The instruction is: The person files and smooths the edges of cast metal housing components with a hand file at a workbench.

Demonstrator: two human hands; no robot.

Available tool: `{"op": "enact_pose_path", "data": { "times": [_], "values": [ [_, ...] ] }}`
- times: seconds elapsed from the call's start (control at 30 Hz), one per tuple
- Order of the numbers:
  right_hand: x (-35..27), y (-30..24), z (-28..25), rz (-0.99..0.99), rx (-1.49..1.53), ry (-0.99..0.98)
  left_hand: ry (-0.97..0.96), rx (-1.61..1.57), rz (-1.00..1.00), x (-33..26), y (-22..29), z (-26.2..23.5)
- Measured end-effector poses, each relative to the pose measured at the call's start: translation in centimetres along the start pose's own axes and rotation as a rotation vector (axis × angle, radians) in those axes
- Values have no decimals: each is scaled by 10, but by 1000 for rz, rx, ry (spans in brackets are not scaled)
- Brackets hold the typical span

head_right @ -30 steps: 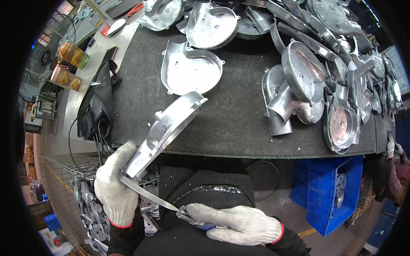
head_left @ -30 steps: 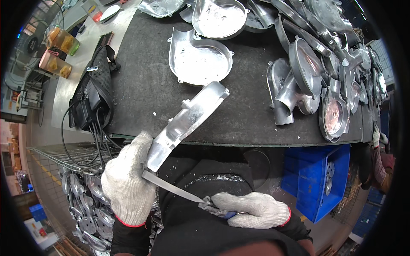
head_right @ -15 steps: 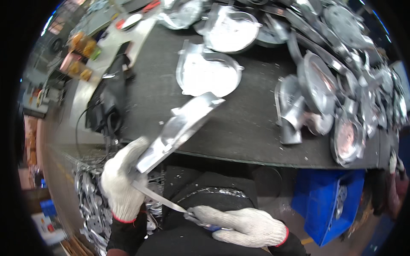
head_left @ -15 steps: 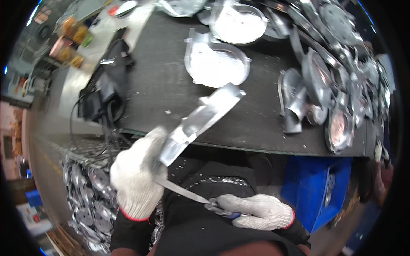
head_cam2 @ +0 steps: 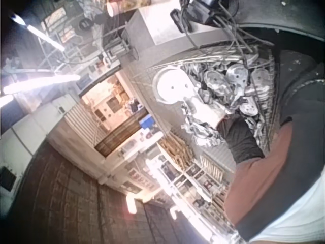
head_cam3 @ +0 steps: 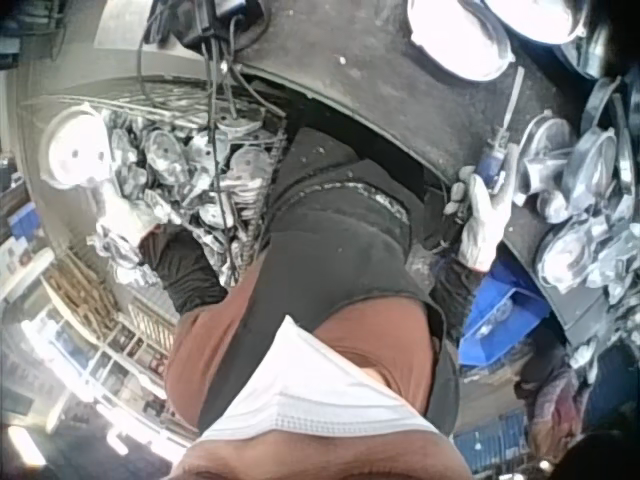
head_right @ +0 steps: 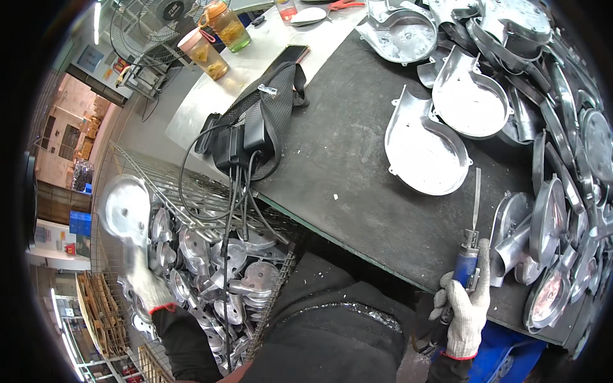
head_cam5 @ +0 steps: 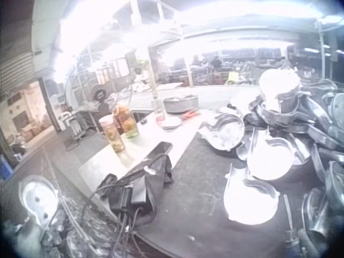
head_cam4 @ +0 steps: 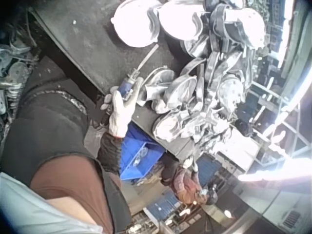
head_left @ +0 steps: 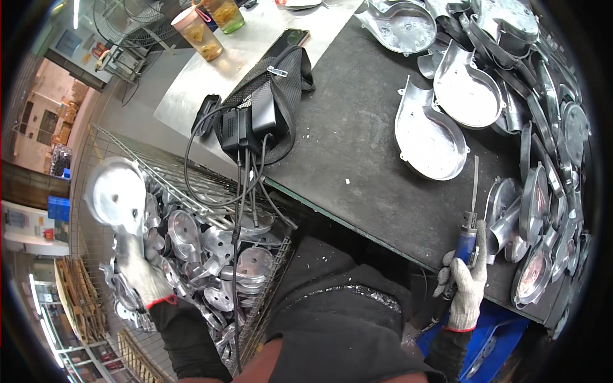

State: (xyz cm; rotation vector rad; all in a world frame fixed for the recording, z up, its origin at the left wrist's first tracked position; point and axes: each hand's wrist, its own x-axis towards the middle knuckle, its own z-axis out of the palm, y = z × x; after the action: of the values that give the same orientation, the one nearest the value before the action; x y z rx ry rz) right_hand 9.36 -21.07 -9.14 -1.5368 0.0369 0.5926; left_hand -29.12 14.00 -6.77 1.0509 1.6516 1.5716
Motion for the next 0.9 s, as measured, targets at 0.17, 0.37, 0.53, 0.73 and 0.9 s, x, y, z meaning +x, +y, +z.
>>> {"op": "enact_pose_path", "data": {
  "times": [0.17, 0.37, 0.53, 0.73, 0.9],
  "values": [
    [5, 2, -5, 17, -44, -29, -12, 70, -300, 2, -76, -35],
    [4, 2, -14, 32, -41, -29, -232, 50, -345, 44, -120, -14],
    [2, -2, -14, 88, 27, -106, -24, 579, 427, 98, -60, 12],
    [8, -2, -18, 169, 1, -177, -603, 150, 936, -84, 72, 153],
    [3, 7, -31, 109, 153, -154, -1380, 219, 1464, -269, 57, 261]
  ]
}}
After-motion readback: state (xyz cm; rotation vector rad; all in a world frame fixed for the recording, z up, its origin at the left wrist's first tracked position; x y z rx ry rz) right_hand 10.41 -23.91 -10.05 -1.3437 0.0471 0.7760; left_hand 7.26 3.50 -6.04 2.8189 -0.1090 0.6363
